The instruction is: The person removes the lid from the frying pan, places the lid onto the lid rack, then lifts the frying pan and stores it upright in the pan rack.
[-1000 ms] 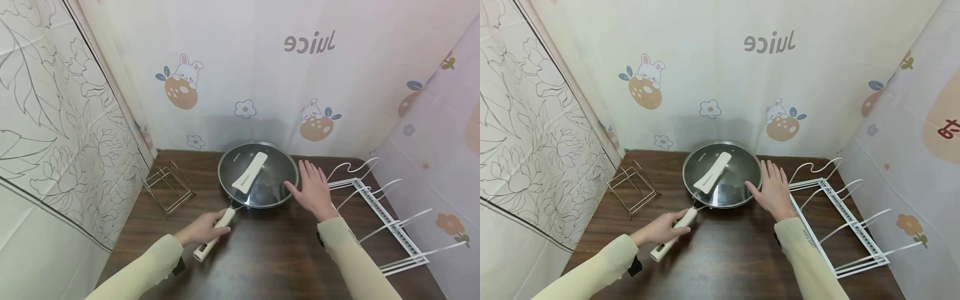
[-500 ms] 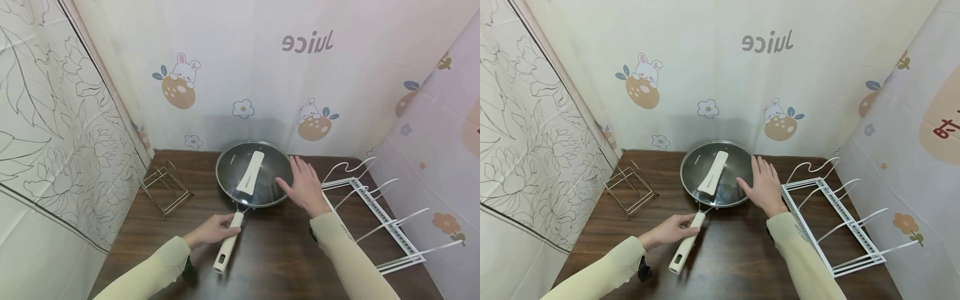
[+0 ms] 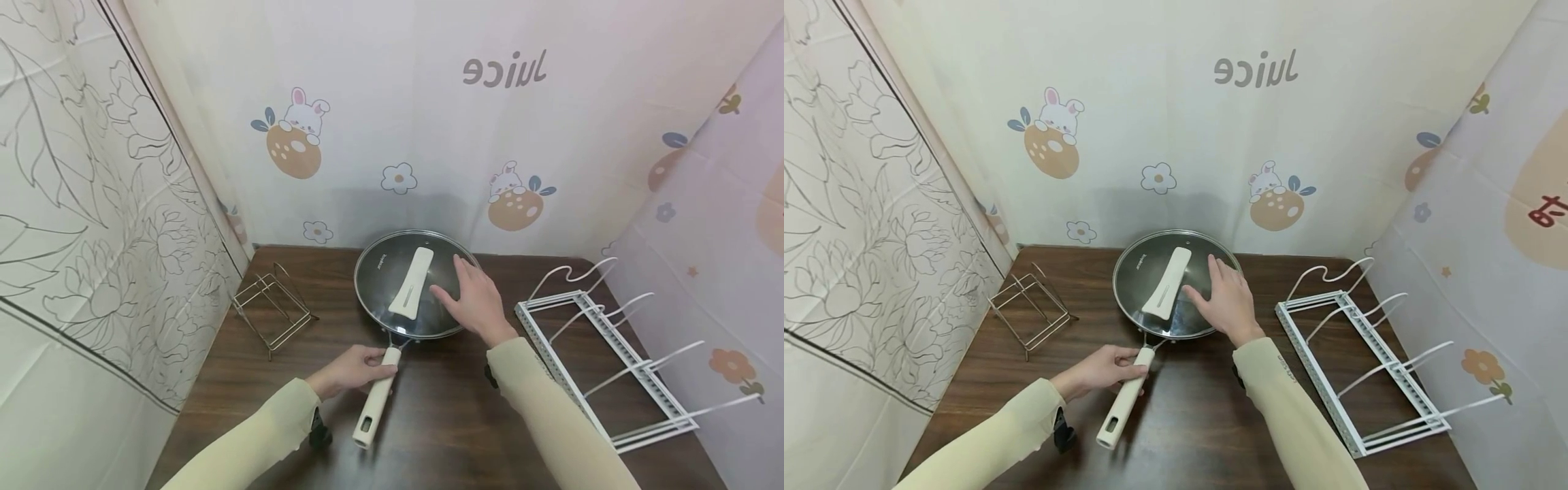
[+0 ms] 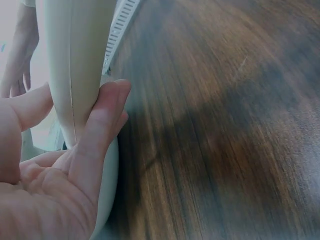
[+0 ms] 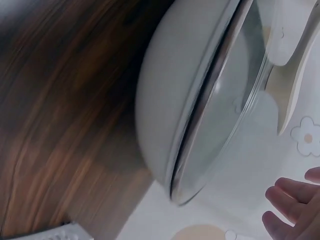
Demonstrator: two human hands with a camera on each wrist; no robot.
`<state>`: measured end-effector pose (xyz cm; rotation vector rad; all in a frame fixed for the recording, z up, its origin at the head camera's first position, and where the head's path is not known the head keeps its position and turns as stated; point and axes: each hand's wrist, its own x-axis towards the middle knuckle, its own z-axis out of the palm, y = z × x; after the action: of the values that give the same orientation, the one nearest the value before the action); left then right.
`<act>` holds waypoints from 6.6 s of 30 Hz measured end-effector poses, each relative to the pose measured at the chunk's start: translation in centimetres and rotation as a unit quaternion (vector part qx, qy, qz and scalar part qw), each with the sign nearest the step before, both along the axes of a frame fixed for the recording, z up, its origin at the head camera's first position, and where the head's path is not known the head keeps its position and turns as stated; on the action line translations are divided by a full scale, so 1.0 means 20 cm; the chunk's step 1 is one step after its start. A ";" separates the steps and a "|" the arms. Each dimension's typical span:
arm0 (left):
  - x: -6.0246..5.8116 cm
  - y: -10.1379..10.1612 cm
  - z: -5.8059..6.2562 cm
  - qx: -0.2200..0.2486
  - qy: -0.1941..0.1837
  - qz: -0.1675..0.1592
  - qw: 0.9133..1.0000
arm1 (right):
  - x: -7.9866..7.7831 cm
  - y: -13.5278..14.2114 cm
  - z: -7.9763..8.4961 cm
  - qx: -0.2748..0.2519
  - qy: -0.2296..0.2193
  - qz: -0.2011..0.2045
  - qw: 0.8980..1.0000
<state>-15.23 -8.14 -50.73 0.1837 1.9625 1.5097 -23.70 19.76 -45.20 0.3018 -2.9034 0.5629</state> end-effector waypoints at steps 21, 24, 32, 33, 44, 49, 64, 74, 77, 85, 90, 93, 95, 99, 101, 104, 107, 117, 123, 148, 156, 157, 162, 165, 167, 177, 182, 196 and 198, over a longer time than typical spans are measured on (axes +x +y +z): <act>0.04 0.22 -0.06 0.058 -0.038 0.019 0.997 | -0.08 -0.25 -0.02 -0.028 -0.065 -0.033 0.997; 0.04 0.23 -0.06 0.067 -0.035 0.020 0.997 | -0.10 -0.29 -0.03 -0.039 -0.058 -0.042 0.997; 0.04 0.24 -0.09 0.087 -0.038 0.036 0.995 | -0.16 -0.39 -0.06 -0.073 -0.082 -0.079 0.991; 0.04 0.24 -0.09 0.088 -0.040 0.038 0.995 | -0.16 -0.39 -0.07 -0.078 -0.081 -0.084 0.990; 0.05 0.23 -0.10 0.095 -0.047 0.050 0.993 | -0.19 -0.43 -0.13 -0.163 -0.068 -0.151 0.973; 0.05 0.24 -0.10 0.093 -0.043 0.057 0.993 | -0.20 -0.46 -0.10 -0.187 -0.066 -0.179 0.964; 0.05 0.25 -0.10 0.082 -0.049 0.064 0.993 | -0.21 -0.45 -0.09 -0.209 -0.068 -0.231 0.948; 0.05 0.25 -0.08 0.080 -0.045 0.059 0.994 | -0.19 -0.43 -0.06 -0.209 -0.049 -0.217 0.952; 0.05 0.25 -0.08 0.069 -0.040 0.056 0.995 | -0.18 -0.43 -0.04 -0.211 -0.042 -0.210 0.954; 0.04 0.25 -0.08 0.079 -0.029 0.049 0.995 | -0.18 -0.40 0.03 -0.209 -0.016 -0.194 0.958; 0.05 0.25 -0.08 0.083 -0.016 0.044 0.995 | -0.16 -0.38 0.08 -0.218 -0.013 -0.182 0.959; 0.05 0.25 -0.09 0.082 -0.013 0.043 0.996 | -0.15 -0.36 0.11 -0.224 -0.008 -0.175 0.959; 0.06 0.26 -0.09 0.088 -0.012 0.040 0.995 | -0.15 -0.35 0.13 -0.227 -0.004 -0.170 0.959; 0.06 0.28 -0.09 0.096 -0.008 0.037 0.995 | -0.14 -0.34 0.16 -0.236 0.001 -0.162 0.958; 0.07 0.28 -0.09 0.095 -0.001 0.038 0.995 | -0.13 -0.34 0.17 -0.243 0.002 -0.158 0.957; 0.07 0.28 -0.08 0.088 0.013 0.037 0.995 | -0.13 -0.34 0.19 -0.251 0.008 -0.152 0.956; 0.05 0.26 -0.03 0.039 0.049 0.025 0.998 | -0.13 -0.35 0.20 -0.255 0.015 -0.147 0.956; -0.09 0.03 0.15 -0.110 0.218 0.057 0.968 | -0.13 -0.36 0.26 -0.292 0.030 -0.116 0.949; -0.12 -0.13 0.24 -0.129 0.244 0.134 0.952 | -0.12 -0.38 0.30 -0.311 0.032 -0.100 0.945; -0.20 -0.72 0.35 -0.265 0.434 0.246 0.825 | -0.12 -0.42 0.33 -0.353 0.033 -0.058 0.933; -0.25 -0.92 0.24 -0.280 0.409 0.259 0.829 | -0.12 -0.43 0.32 -0.369 0.010 -0.047 0.928; -0.25 -0.94 0.23 -0.282 0.395 0.259 0.835 | -0.12 -0.43 0.32 -0.372 0.008 -0.045 0.927; -0.24 -1.03 0.17 -0.284 0.338 0.260 0.859 | -0.13 -0.45 0.32 -0.383 0.003 -0.037 0.923; -0.22 -1.08 0.14 -0.280 0.315 0.266 0.867 | -0.13 -0.46 0.32 -0.393 -0.002 -0.031 0.919; -0.21 -1.10 0.13 -0.279 0.300 0.266 0.873 | -0.13 -0.46 0.32 -0.399 -0.007 -0.028 0.917; -0.23 -1.15 0.08 -0.270 0.320 0.278 0.864 | -0.13 -0.50 0.32 -0.428 0.003 0.003 0.904; -0.26 -1.12 0.06 -0.257 0.332 0.247 0.873 | -0.13 -0.53 0.31 -0.464 -0.005 0.017 0.885; -0.37 -1.04 0.06 -0.265 0.354 0.179 0.879 | -0.12 -0.62 0.30 -0.532 -0.021 0.028 0.846; -0.39 -1.05 0.06 -0.261 0.354 0.176 0.881 | -0.12 -0.64 0.29 -0.545 -0.019 0.031 0.838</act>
<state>-22.97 -29.07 -49.53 0.1605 3.0626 1.1244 -26.19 6.89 -39.34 0.1923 -2.1005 2.0465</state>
